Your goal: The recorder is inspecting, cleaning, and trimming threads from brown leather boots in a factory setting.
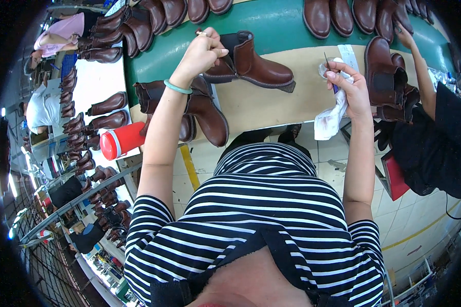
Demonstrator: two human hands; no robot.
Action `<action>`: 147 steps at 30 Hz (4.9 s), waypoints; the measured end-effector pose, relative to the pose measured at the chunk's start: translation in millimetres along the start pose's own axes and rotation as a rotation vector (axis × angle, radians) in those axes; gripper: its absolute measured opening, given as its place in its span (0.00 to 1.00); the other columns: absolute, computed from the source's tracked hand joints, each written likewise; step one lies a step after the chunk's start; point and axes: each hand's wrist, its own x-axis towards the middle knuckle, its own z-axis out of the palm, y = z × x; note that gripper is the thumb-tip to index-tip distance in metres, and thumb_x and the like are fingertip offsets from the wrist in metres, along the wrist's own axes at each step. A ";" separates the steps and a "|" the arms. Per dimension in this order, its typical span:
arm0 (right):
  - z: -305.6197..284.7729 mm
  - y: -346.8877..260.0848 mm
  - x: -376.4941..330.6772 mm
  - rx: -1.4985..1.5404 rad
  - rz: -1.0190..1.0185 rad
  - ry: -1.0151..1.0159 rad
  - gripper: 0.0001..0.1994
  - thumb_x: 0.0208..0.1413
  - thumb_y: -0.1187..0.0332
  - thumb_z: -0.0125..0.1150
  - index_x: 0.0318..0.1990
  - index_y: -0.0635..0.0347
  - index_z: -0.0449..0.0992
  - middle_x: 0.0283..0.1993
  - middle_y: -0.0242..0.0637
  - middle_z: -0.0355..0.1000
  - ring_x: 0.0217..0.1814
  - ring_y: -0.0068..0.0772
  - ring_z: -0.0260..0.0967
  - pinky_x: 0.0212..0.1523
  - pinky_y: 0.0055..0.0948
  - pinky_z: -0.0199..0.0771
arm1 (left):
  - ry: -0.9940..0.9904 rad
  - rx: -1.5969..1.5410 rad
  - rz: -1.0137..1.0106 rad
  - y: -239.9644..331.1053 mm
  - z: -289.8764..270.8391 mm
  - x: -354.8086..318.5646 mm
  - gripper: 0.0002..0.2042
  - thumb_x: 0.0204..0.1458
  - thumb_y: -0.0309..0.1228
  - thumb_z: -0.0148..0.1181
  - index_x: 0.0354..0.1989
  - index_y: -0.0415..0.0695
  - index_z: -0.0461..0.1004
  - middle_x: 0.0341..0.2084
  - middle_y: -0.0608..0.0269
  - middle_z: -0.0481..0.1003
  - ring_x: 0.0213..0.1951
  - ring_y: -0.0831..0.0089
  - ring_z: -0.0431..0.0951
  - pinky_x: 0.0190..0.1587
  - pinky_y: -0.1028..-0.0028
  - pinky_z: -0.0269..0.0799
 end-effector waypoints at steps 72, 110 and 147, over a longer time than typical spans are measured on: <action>222.6 143.2 34.7 -0.359 -0.013 0.172 0.15 0.40 0.65 0.73 0.32 0.67 0.80 0.26 0.37 0.75 0.22 0.21 0.68 0.27 0.24 0.69 | 0.254 -0.742 -0.377 -55.9 26.8 -56.3 0.15 0.50 0.14 0.55 0.45 0.32 0.59 0.25 0.54 0.73 0.18 0.71 0.75 0.17 0.78 0.70; 226.2 148.6 31.5 -0.358 -0.044 0.192 0.12 0.43 0.72 0.73 0.34 0.67 0.78 0.26 0.32 0.74 0.23 0.15 0.66 0.24 0.18 0.66 | 0.370 -0.700 -0.424 -45.1 32.1 -57.4 0.18 0.49 0.13 0.55 0.45 0.35 0.55 0.25 0.53 0.72 0.15 0.72 0.73 0.14 0.77 0.67; -30.0 143.9 6.4 -1.219 -0.038 0.528 0.21 0.41 0.57 0.72 0.41 0.60 0.79 0.36 0.43 0.76 0.38 0.44 0.74 0.41 0.38 0.71 | 0.717 -0.793 -0.143 -18.7 26.9 -155.8 0.04 0.56 0.22 0.56 0.36 0.33 0.73 0.29 0.59 0.78 0.30 0.78 0.77 0.35 0.80 0.73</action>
